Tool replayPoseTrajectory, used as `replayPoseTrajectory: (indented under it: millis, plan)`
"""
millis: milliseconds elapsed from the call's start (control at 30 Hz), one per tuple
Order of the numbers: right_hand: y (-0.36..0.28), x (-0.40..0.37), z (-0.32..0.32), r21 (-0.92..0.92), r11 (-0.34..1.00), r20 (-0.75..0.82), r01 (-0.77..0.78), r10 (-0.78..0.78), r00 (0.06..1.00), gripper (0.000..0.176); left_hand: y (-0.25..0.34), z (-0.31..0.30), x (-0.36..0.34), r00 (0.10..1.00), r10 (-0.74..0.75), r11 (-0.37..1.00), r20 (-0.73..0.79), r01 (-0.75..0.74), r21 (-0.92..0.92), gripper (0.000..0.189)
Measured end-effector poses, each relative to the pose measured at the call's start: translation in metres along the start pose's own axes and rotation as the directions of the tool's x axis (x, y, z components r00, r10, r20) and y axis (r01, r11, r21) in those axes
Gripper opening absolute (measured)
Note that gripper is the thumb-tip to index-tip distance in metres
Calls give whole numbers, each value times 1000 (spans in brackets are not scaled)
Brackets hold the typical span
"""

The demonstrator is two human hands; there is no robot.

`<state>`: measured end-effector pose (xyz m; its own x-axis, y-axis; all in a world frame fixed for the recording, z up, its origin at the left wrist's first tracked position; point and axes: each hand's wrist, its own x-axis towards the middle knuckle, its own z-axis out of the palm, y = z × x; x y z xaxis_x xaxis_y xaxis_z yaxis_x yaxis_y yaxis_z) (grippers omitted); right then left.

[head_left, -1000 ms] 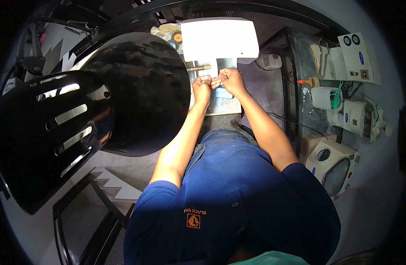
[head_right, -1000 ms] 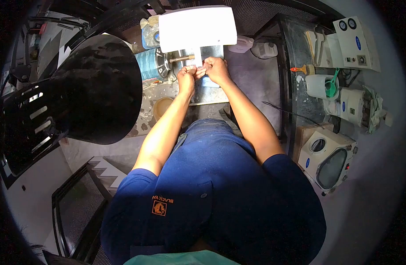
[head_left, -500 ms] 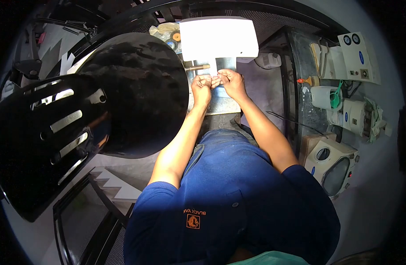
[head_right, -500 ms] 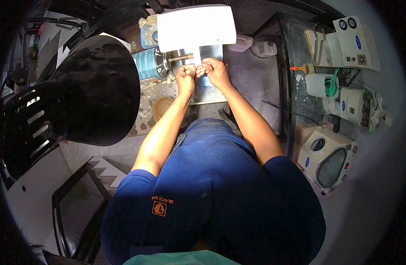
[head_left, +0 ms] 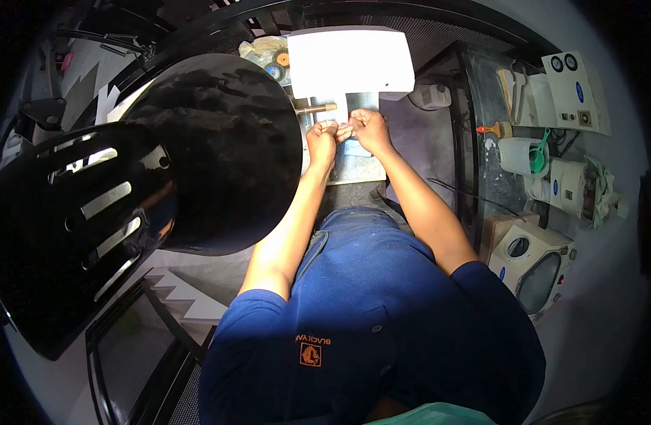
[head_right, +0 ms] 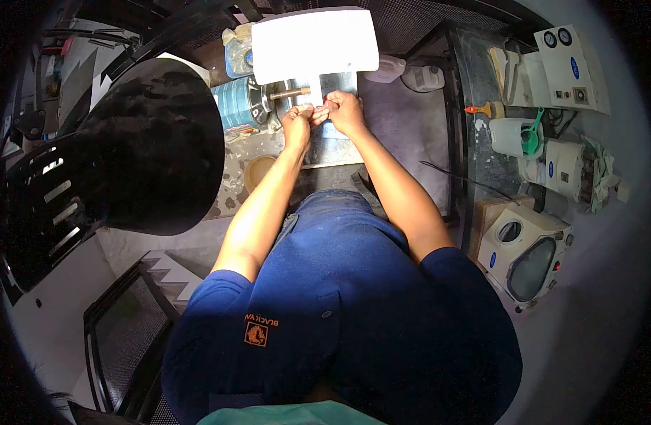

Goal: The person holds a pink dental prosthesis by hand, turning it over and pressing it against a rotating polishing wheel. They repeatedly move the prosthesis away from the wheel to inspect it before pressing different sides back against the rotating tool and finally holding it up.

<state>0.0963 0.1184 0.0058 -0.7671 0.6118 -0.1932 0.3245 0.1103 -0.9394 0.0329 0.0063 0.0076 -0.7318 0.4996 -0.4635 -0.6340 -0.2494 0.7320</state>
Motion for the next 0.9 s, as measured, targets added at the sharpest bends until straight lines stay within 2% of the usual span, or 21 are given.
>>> replayPoseTrajectory:
  millis: [167,233,367,667,733,900]
  plan:
    - [-3,0,-1,-66,997,2,32,-31,1000,12,4,2,-3,1000,-23,1000,-6,23,-2,7]
    - [-8,0,-2,-39,998,11,-39,40,999,9,4,2,-3,1000,-30,1000,-9,29,-3,7]
    - [-14,-2,-3,10,997,23,-78,77,997,9,5,2,-4,999,-34,999,-8,34,-4,8]
    - [-1,6,-3,-8,1000,24,1,0,1000,8,4,2,-3,999,-43,999,-1,43,-11,7]
    - [-5,5,-5,44,995,48,-92,90,995,7,3,1,-3,999,-44,999,4,44,-16,7]
    - [-7,8,-5,93,989,67,-115,109,992,7,5,3,-5,999,-46,999,-5,46,-19,7]
